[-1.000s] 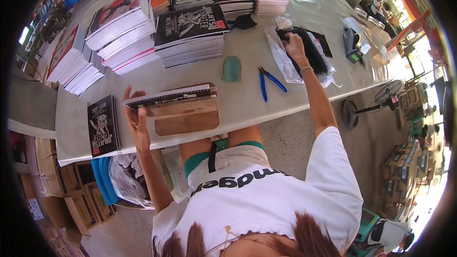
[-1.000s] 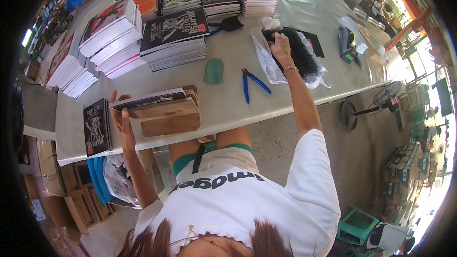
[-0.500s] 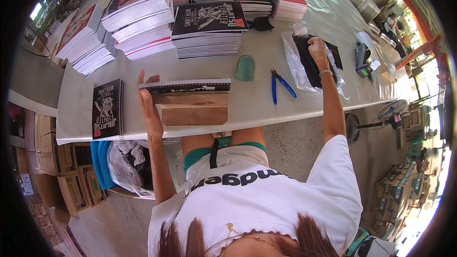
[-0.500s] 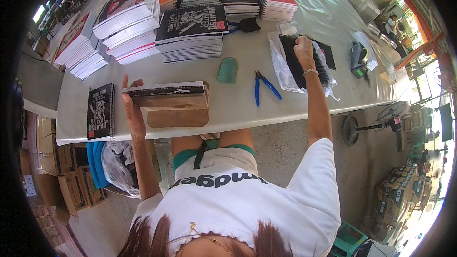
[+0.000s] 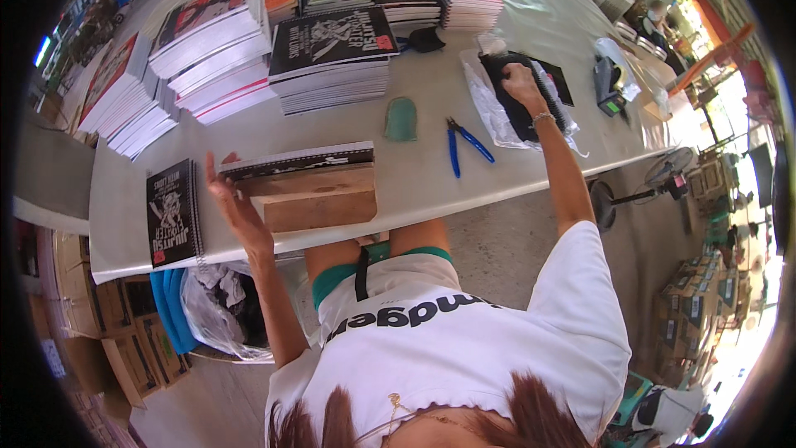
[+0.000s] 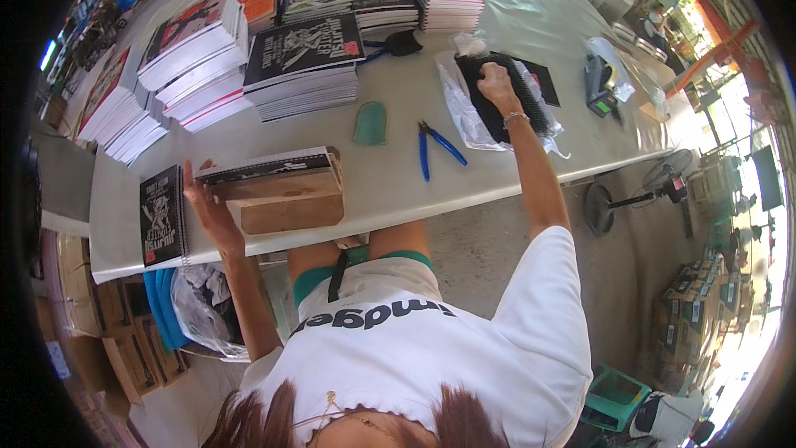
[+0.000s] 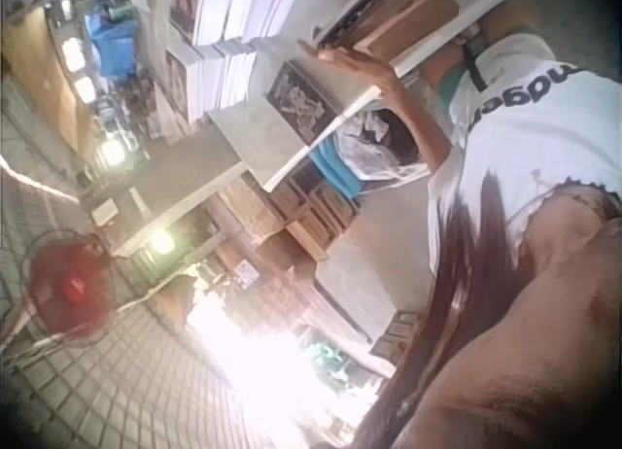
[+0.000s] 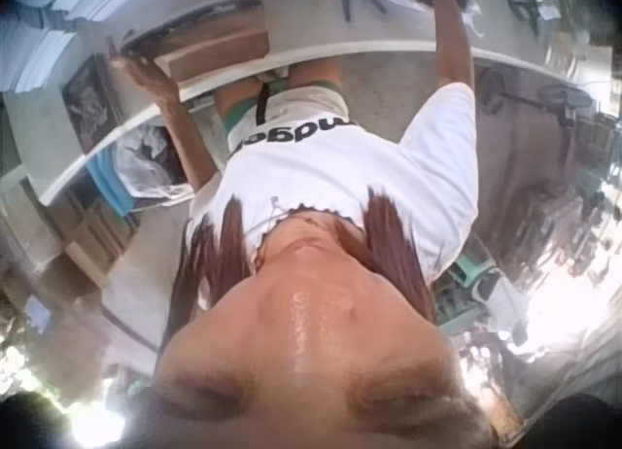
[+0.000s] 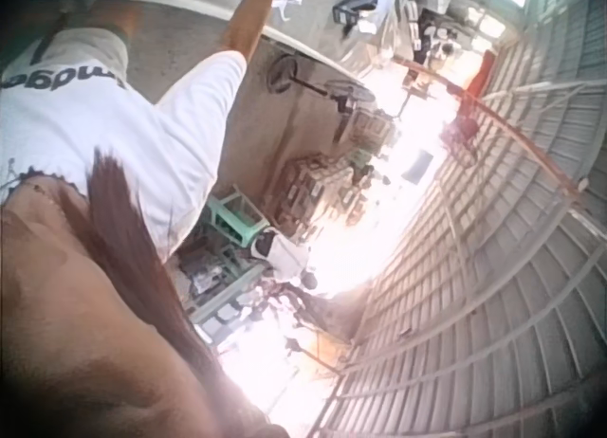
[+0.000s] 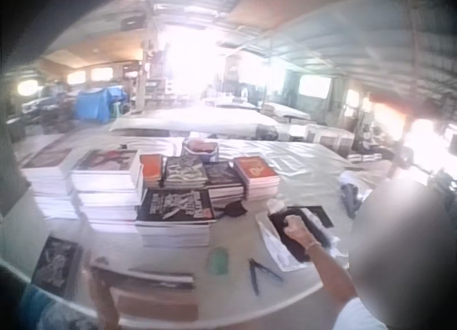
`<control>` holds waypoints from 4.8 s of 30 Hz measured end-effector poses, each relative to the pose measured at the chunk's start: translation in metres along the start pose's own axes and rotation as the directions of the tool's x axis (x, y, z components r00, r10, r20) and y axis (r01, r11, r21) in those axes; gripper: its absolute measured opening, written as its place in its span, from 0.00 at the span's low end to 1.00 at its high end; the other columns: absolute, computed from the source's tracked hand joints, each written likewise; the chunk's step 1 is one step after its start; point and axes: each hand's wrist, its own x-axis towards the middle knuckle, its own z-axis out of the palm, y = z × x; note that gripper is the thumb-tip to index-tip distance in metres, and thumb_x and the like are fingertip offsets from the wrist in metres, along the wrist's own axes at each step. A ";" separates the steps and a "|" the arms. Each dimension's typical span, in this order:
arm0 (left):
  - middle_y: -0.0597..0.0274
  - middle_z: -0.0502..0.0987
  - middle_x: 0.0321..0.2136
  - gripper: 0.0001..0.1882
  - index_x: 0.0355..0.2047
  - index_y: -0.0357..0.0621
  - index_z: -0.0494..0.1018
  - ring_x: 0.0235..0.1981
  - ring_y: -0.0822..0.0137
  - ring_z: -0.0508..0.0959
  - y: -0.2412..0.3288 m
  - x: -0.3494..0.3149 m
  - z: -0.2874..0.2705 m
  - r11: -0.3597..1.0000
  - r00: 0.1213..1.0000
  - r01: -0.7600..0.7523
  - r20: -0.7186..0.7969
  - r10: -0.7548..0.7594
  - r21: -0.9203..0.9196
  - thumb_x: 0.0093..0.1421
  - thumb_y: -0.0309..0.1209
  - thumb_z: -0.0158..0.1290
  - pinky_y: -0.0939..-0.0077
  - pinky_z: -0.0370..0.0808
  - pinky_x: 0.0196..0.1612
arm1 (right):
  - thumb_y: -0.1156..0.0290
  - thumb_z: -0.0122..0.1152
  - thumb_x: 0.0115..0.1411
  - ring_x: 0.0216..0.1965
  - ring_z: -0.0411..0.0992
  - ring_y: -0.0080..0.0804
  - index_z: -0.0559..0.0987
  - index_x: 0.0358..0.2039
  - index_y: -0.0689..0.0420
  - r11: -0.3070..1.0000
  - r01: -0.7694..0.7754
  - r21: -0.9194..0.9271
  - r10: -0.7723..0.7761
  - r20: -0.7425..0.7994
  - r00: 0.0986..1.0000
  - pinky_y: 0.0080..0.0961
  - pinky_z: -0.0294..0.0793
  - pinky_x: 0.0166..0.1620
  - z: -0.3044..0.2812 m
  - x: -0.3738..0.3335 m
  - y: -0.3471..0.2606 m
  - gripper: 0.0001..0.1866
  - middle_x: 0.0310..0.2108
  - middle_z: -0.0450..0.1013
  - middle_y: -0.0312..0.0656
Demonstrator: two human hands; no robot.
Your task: The person assembles spiral-bound books by inserting a metal coil through the punched holes of a paper stack using a wooden guide and cutting the excess coil with pliers.
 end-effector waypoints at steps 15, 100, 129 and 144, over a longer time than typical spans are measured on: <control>0.56 0.60 0.56 0.24 0.53 0.43 0.68 0.63 0.53 0.54 0.029 -0.045 0.058 0.520 0.836 -0.532 0.321 0.444 0.668 0.60 0.44 0.52 0.44 0.41 0.65 | 0.72 0.54 0.62 0.33 0.72 0.32 0.79 0.43 0.62 0.833 0.254 0.491 -0.233 -0.104 0.967 0.25 0.69 0.43 -0.130 -0.071 -0.132 0.11 0.33 0.76 0.47; 0.70 0.77 0.31 0.09 0.36 0.50 0.73 0.36 0.66 0.75 0.026 -0.012 0.094 0.461 0.614 -0.766 0.725 0.313 0.449 0.58 0.37 0.54 0.67 0.65 0.48 | 0.67 0.67 0.51 0.51 0.65 0.43 0.75 0.48 0.51 0.794 0.400 0.458 -0.504 0.127 0.854 0.38 0.66 0.52 -0.024 -0.081 -0.202 0.22 0.50 0.66 0.48; 0.62 0.65 0.54 0.23 0.35 0.51 0.72 0.62 0.54 0.57 0.026 -0.030 0.092 0.265 0.854 -0.498 0.413 0.317 0.826 0.48 0.54 0.61 0.36 0.45 0.60 | 0.49 0.64 0.55 0.49 0.70 0.27 0.73 0.54 0.64 -0.014 -0.302 0.953 -0.909 0.113 0.400 0.20 0.70 0.50 -0.069 -0.041 -0.218 0.35 0.50 0.72 0.44; 0.63 0.68 0.36 0.25 0.27 0.46 0.74 0.48 0.54 0.65 0.026 -0.025 0.082 0.460 0.898 -0.437 0.348 0.268 0.773 0.36 0.49 0.70 0.43 0.50 0.56 | 0.58 0.59 0.61 0.49 0.69 0.25 0.73 0.53 0.63 0.427 0.044 0.903 -0.876 0.401 0.266 0.24 0.71 0.52 -0.065 -0.042 -0.253 0.26 0.47 0.74 0.40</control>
